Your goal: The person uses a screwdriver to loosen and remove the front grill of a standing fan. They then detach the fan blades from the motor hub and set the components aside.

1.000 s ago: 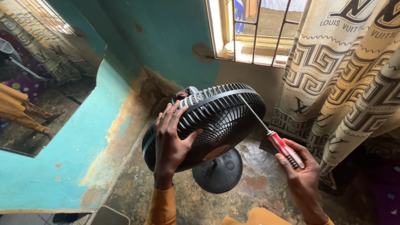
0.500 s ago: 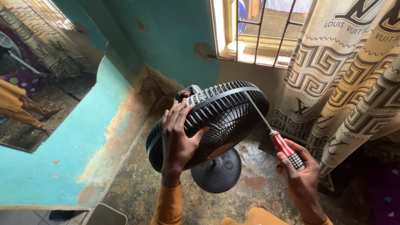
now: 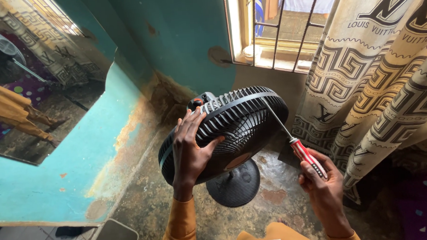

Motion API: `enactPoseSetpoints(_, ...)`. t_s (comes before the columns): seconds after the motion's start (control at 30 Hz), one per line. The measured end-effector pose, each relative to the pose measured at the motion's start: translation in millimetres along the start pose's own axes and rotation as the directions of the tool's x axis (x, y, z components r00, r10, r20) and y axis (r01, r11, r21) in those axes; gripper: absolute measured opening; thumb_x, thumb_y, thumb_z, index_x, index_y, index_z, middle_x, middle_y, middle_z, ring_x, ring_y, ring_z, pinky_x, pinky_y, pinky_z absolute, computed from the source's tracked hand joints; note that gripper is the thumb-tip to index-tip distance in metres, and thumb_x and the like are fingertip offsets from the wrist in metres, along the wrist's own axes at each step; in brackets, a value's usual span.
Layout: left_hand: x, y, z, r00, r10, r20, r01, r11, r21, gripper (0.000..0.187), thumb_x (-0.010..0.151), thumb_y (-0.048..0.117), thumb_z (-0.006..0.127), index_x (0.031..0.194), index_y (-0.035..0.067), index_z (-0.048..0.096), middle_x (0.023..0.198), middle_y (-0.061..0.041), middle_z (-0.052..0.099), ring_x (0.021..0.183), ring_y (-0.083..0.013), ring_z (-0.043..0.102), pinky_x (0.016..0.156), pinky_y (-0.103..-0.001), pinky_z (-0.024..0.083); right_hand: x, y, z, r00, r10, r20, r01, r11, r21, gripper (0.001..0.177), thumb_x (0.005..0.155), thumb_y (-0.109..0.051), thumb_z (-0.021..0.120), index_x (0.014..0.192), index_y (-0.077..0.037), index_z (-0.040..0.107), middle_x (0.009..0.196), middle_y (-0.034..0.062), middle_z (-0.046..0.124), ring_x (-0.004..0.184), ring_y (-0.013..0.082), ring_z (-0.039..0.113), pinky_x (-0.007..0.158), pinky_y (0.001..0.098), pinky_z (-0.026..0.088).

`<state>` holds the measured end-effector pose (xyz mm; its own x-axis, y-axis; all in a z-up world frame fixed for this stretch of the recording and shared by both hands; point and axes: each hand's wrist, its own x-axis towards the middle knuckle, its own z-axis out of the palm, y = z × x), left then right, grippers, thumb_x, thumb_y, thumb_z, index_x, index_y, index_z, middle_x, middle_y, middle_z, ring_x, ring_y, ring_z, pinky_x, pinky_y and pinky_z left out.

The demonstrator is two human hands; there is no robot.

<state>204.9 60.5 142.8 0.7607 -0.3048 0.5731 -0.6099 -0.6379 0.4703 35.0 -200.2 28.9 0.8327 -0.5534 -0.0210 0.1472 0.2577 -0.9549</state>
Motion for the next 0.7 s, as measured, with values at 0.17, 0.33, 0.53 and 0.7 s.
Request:
enactPoseSetpoints(0.17, -3.2, -2.0, -0.8, 1.000, 0.008, -0.001, -0.008, 1.000, -0.025, 0.071, 0.069, 0.028, 0.093, 0.131, 0.006, 0.066, 0.147, -0.013, 0.060, 0.143, -0.0328, 0.050, 0.124, -0.055, 0.028, -0.2, 2.2, 0.7, 0.998, 0.046, -0.030, -0.041, 0.986, 0.164, 0.039, 0.101, -0.017, 0.061, 0.132, 0.006, 0.056, 0.099, 0.0146, 0.068, 0.064, 0.0079, 0.055, 0.053, 0.0191, 0.048)
enactPoseSetpoints(0.33, -1.1, -0.7, 0.0, 1.000, 0.011, 0.006, -0.011, 1.000, -0.027, 0.070, 0.070, 0.027, 0.093, 0.131, 0.007, 0.066, 0.146, -0.012, 0.060, 0.143, -0.0327, 0.050, 0.125, -0.055, 0.028, -0.1, -5.9, 4.4, 0.996, 0.088, 0.020, -0.090, 0.974, 0.207, 0.044, 0.100, -0.025, 0.055, 0.134, 0.002, 0.061, 0.088, 0.0171, 0.070, 0.052, 0.0094, 0.056, 0.041, 0.0193, 0.045)
enactPoseSetpoints(0.53, -3.0, -1.5, 0.5, 1.000, 0.007, 0.022, -0.006, 1.000, -0.020, 0.072, 0.069, 0.027, 0.093, 0.132, 0.008, 0.065, 0.147, -0.012, 0.060, 0.143, -0.0327, 0.050, 0.126, -0.054, 0.028, -3.8, -3.9, 6.5, 0.999, -0.028, -0.040, 0.029, 0.999, 0.022, 0.045, 0.091, -0.008, 0.069, 0.132, 0.004, 0.059, 0.104, 0.0120, 0.069, 0.070, 0.0083, 0.061, 0.055, 0.0208, 0.051)
enactPoseSetpoints(0.7, -9.8, -6.6, -1.6, 0.997, 0.070, 0.018, -0.069, 0.997, -0.024, 0.081, 0.070, 0.029, 0.094, 0.140, 0.007, 0.059, 0.151, -0.013, 0.056, 0.148, -0.0357, 0.043, 0.127, -0.055, 0.025, -0.7, 3.3, 7.8, 0.996, -0.081, -0.029, 0.086, 0.972, 0.218, 0.046, 0.097, -0.012, 0.077, 0.138, 0.002, 0.061, 0.109, 0.0086, 0.065, 0.084, 0.0073, 0.059, 0.072, 0.0209, 0.053)
